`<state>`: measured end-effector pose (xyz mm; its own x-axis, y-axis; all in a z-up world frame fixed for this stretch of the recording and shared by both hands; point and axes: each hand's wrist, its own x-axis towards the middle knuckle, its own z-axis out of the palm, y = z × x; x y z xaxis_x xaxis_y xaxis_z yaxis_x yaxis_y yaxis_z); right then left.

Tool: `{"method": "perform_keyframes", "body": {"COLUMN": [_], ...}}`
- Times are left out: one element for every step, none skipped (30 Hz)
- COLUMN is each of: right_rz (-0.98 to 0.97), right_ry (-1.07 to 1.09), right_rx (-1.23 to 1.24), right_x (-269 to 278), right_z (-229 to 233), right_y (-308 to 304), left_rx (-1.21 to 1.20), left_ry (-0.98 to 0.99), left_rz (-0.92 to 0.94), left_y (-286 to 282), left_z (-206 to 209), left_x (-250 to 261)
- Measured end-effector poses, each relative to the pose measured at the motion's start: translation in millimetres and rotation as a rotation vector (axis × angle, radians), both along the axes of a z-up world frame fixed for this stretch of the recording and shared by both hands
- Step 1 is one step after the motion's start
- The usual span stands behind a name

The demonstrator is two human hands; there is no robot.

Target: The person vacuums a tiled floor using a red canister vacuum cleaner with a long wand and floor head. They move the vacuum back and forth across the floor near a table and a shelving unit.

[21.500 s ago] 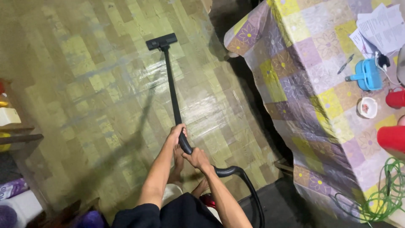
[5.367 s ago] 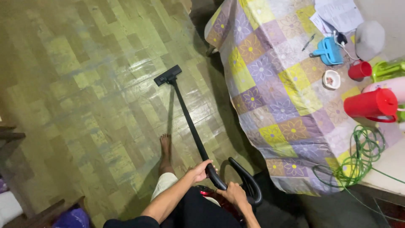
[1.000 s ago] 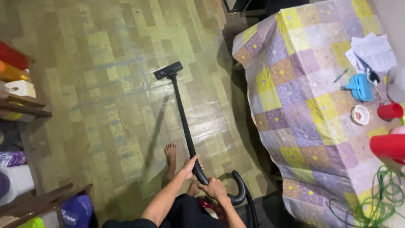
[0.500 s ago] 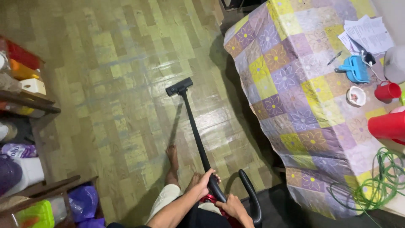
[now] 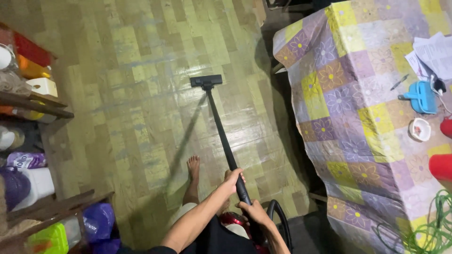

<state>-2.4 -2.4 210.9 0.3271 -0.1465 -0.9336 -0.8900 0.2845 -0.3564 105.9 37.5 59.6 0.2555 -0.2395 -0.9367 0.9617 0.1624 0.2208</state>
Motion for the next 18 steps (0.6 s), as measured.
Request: {"method": "perform_keyframes", "body": {"right_rz": [0.007,0.024,0.041,0.048,0.086,0.125,0.123,0.116,0.103,0.095,0.079,0.064,0.063,0.001,-0.057,-0.056,-0.109,-0.162], "right_ry": [0.007,0.017,0.027,0.032,0.031,0.029,0.035,0.001,-0.036,-0.031,-0.065,-0.099,-0.09,-0.119,-0.146,-0.135,-0.153,-0.17], "right_rx": [0.001,-0.014,-0.032,-0.033,-0.06,-0.086,-0.083,-0.083,-0.084,-0.081,-0.087,-0.092,-0.095,-0.058,-0.015,-0.012,0.03,0.072], "right_x": [17,35,53,66,79,93,109,125,142,160,173,185,195,205,213,218,222,225], "right_z": [4,9,13,5,-3,-11,-13,-15,-18,-24,-28,-33,-40,-47,-54,-58,-62,-65], "right_y": [1,3,3,2,0,-1,-2,-2,-2,-1,-1,0,-2,-4,-2,-2,-2,-2], "left_rx": [0.001,-0.036,-0.077,-0.078,-0.172,-0.265,-0.263,-0.311,-0.358,-0.354,-0.351,-0.345,-0.347,-0.328,-0.302,-0.297,-0.229,-0.16], "left_ry": [0.007,0.03,0.053,0.058,0.107,0.155,0.162,0.194,0.224,0.229,0.201,0.173,0.182,0.132,0.081,0.091,0.01,-0.071], "left_rz": [0.007,-0.008,-0.024,-0.017,0.002,0.022,0.021,0.066,0.104,0.097,0.246,0.396,0.395,0.342,0.292,0.295,0.24,0.184], "left_y": [5,11,14,18,22,26,27,27,28,23,17,11,3,-4,-6,-12,-18,-24], "left_z": [8,16,23,23,23,23,24,25,26,12,-1,-14,-30,-45,-60,-70,-80,-89], "left_x": [18,36,54,72,90,108,128,146,167,187,200,212,224,234,243,247,253,257]}}
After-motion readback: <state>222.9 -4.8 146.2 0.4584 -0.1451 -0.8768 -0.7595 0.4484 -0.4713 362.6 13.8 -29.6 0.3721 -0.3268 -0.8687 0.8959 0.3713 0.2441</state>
